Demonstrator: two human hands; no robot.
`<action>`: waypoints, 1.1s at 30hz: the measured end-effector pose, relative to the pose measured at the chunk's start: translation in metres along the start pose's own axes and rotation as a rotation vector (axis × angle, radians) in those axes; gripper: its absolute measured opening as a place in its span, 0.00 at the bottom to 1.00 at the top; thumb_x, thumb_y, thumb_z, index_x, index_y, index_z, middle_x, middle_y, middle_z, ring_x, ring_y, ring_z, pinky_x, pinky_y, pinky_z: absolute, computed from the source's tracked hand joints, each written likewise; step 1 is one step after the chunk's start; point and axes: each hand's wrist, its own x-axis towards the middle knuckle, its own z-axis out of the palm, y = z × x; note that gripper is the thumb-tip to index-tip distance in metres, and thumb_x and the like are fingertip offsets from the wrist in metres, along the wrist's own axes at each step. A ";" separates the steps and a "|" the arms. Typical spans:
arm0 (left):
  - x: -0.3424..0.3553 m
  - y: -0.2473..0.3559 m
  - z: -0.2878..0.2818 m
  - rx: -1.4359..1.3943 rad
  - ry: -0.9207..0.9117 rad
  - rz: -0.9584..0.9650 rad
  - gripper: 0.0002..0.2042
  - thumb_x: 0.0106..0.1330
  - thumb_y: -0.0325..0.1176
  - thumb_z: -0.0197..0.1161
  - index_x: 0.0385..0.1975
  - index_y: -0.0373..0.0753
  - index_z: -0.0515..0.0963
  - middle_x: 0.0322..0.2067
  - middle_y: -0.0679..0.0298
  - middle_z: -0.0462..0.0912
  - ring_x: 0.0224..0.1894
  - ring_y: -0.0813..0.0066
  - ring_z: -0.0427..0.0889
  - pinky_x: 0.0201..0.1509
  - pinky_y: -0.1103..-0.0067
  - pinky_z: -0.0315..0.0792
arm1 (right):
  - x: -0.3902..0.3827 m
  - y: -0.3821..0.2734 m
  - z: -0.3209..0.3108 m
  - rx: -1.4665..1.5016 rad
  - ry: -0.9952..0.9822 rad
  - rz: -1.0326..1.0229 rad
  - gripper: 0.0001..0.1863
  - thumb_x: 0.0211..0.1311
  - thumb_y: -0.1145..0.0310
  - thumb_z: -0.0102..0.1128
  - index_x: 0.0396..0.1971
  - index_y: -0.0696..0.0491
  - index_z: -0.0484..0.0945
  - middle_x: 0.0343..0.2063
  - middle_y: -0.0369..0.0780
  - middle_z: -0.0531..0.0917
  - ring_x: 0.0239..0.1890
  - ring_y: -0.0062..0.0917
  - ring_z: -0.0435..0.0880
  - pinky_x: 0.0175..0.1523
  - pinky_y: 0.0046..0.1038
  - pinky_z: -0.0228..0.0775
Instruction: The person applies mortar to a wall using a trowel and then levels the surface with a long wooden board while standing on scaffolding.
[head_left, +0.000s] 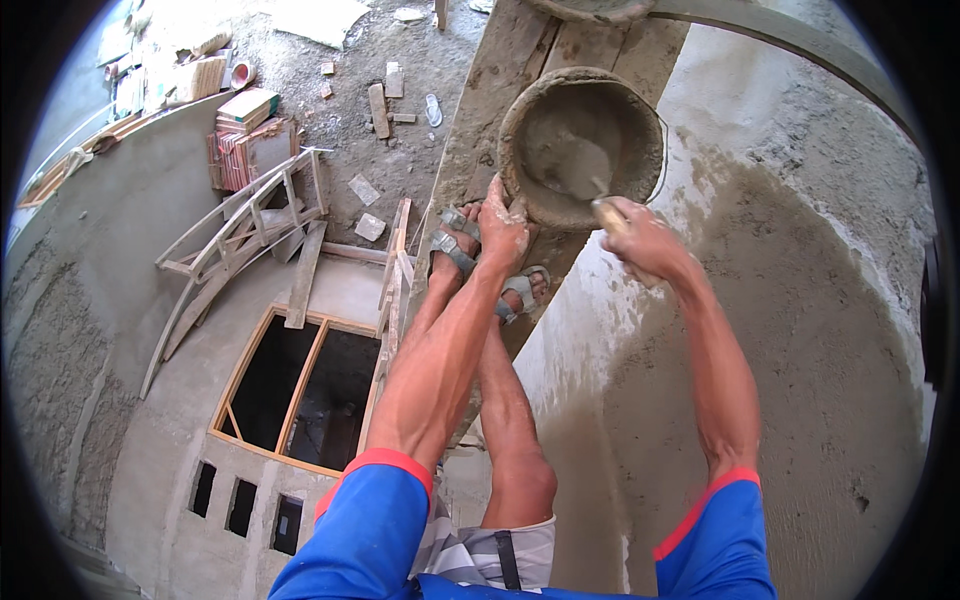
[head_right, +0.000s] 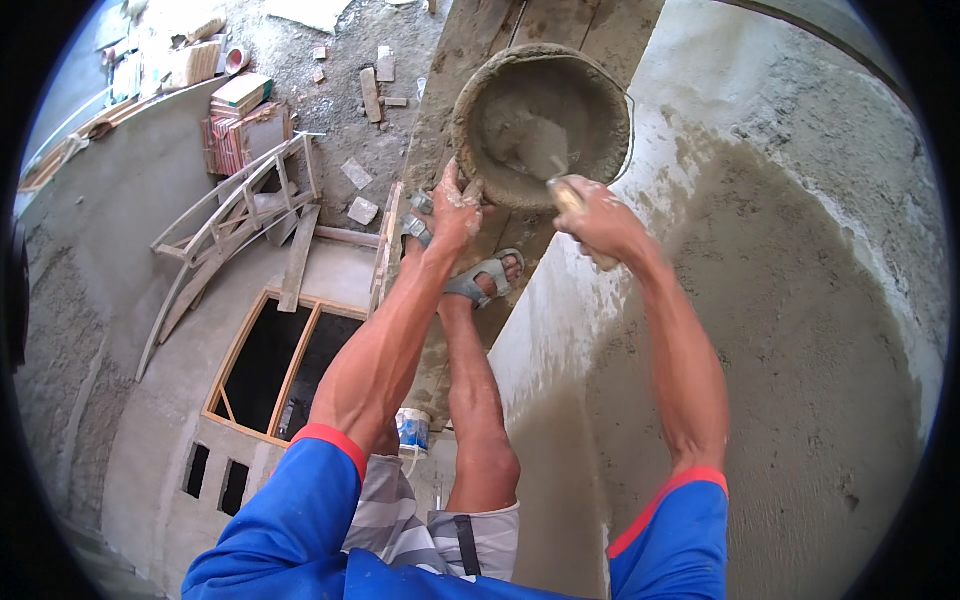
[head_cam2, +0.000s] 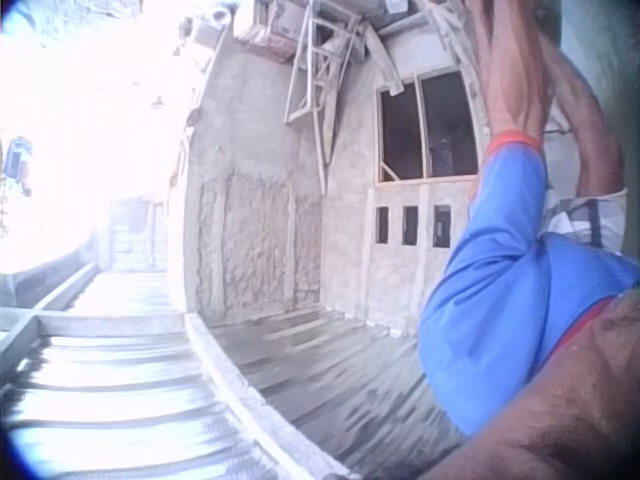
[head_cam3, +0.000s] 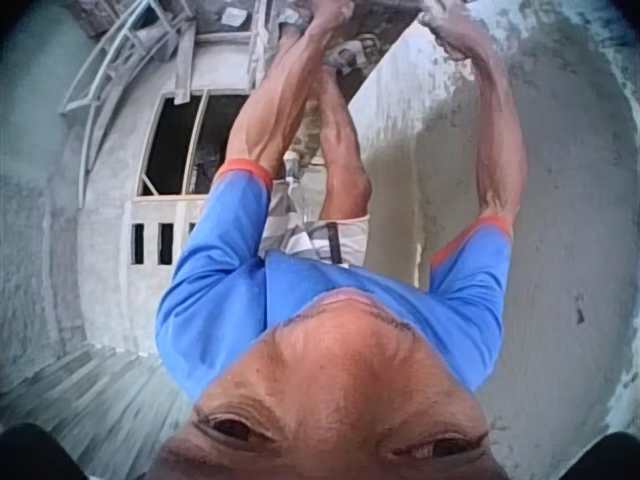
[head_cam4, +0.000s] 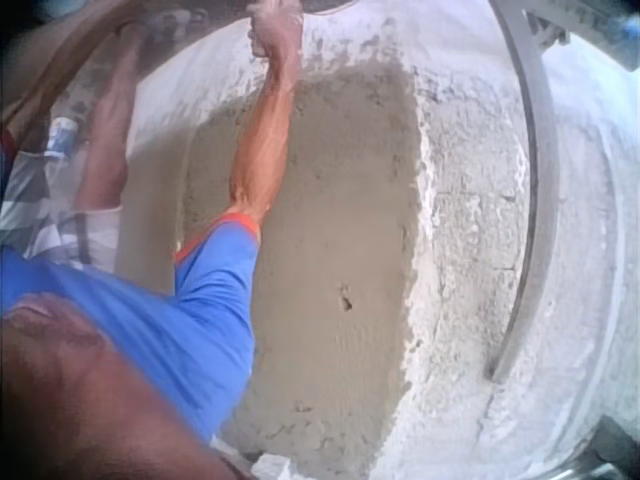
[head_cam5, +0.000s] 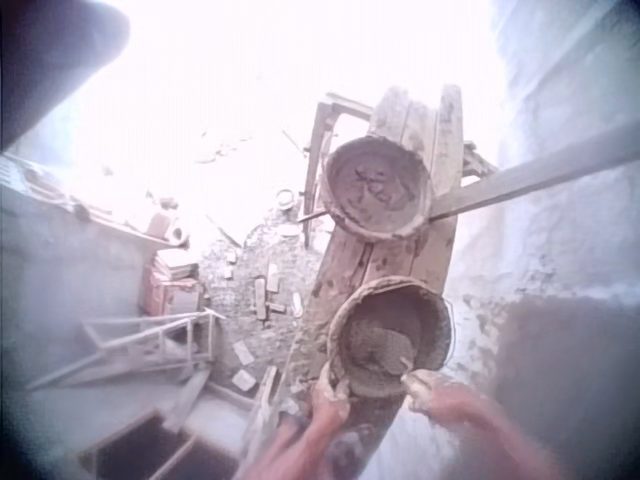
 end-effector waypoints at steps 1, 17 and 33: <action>0.001 0.000 0.002 -0.020 -0.036 0.003 0.26 0.63 0.22 0.56 0.62 0.31 0.60 0.46 0.53 0.77 0.42 0.67 0.80 0.31 0.77 0.82 | 0.001 0.017 -0.003 -0.001 0.007 0.001 0.26 0.48 0.70 0.58 0.52 0.55 0.69 0.28 0.44 0.80 0.19 0.27 0.79 0.25 0.32 0.74; 0.009 -0.004 0.015 0.279 -0.027 0.148 0.29 0.61 0.21 0.58 0.63 0.26 0.57 0.53 0.47 0.73 0.51 0.63 0.77 0.41 0.74 0.80 | 0.005 0.007 0.017 -0.908 0.163 -0.402 0.08 0.57 0.73 0.47 0.32 0.59 0.74 0.27 0.47 0.83 0.32 0.43 0.83 0.39 0.41 0.75; 0.011 -0.019 0.005 0.137 -0.053 0.155 0.25 0.64 0.20 0.54 0.62 0.32 0.59 0.47 0.53 0.76 0.42 0.66 0.81 0.29 0.77 0.83 | 0.043 -0.024 0.014 -0.605 -0.085 0.016 0.17 0.53 0.72 0.47 0.40 0.64 0.76 0.36 0.55 0.81 0.41 0.44 0.81 0.42 0.40 0.74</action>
